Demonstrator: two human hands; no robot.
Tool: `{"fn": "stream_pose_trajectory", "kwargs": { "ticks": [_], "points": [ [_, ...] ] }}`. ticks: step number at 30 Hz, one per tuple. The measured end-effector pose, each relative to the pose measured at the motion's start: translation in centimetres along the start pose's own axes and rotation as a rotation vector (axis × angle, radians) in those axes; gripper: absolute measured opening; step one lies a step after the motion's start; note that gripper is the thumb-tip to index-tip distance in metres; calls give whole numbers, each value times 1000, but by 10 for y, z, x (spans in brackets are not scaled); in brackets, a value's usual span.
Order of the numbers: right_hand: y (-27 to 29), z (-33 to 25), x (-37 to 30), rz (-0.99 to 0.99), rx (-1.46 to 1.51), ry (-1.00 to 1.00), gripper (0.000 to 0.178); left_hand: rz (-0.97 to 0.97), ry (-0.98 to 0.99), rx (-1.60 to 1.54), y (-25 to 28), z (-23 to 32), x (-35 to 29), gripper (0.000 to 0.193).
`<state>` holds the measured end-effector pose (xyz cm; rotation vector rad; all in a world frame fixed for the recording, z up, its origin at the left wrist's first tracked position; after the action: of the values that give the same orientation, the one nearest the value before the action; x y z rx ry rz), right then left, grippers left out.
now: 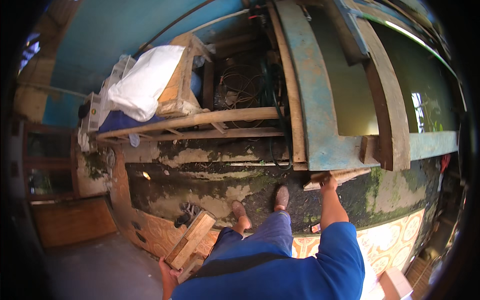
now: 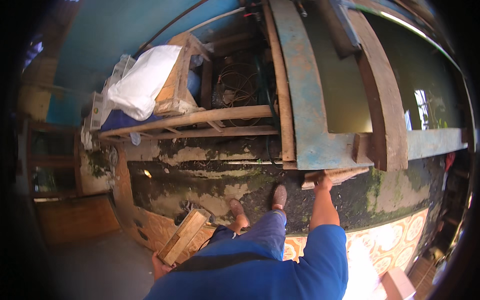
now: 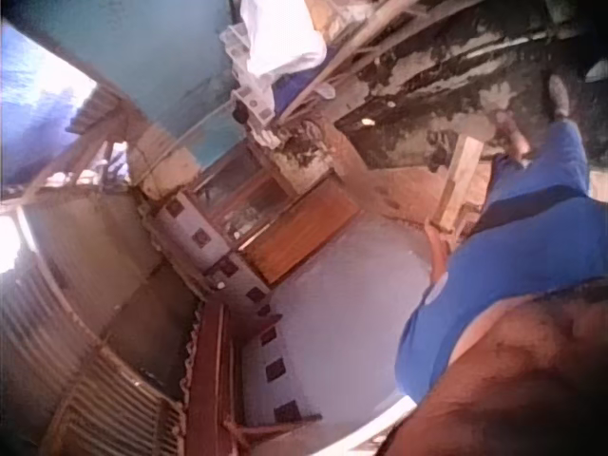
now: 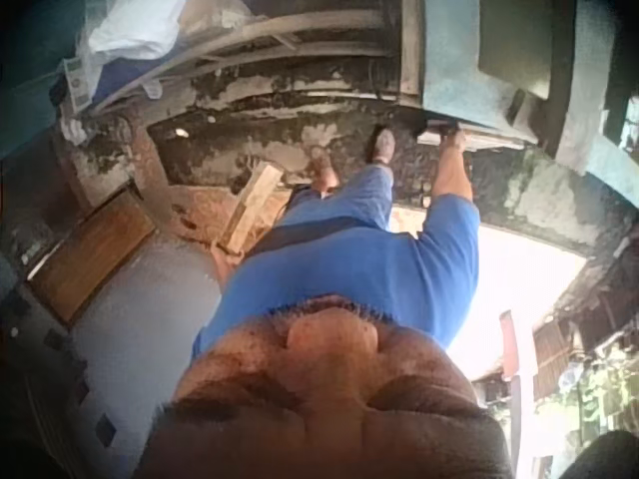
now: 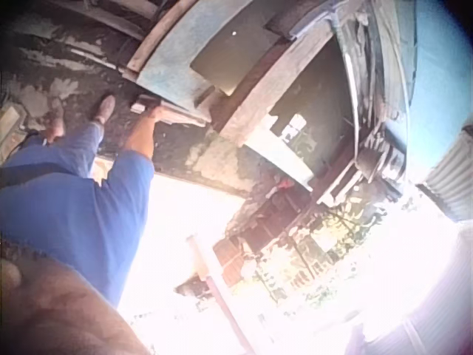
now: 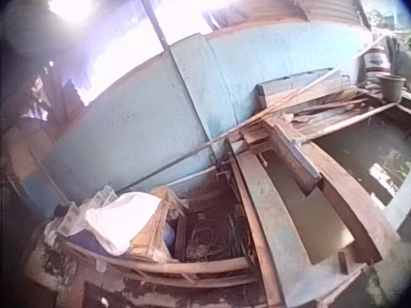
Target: The person assembles a wooden tray by securing a plastic sheet filled with small white items using a metal frame. They then carry the tray to a wooden rack and place it on a shelf. The person also retrieves wooden boards from a pile and places them on a table.
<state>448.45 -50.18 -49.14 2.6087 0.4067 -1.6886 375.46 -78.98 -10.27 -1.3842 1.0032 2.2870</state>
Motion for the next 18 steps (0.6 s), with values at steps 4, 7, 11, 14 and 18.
{"fn": "stream_pose_trajectory", "kwargs": {
  "ticks": [4,7,11,14,18],
  "points": [
    [59,-21,-75,258,-185,117,55,104,67,-107,15,-18,1,51],
    [117,-31,-123,213,-254,159,57,110,105,-174,31,-25,22,45],
    [151,-39,-185,209,-433,186,51,56,176,-271,69,-51,87,47],
    [149,-38,-230,271,-831,289,54,70,195,-302,78,-56,116,49],
    [137,-8,-289,242,-1456,359,60,41,179,-428,97,-64,165,49]
  ]
}}
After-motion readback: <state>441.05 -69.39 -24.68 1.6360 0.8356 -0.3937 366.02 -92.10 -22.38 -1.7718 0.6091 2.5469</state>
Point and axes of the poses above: each hand's wrist, its own x-axis towards the middle knuckle, its own y-axis out of the back of the hand, z = x × y, the point moved 5 cm from there along x, towards the middle knuckle, and after that the axes turned 9 degrees about x, right-handed, at the moved point
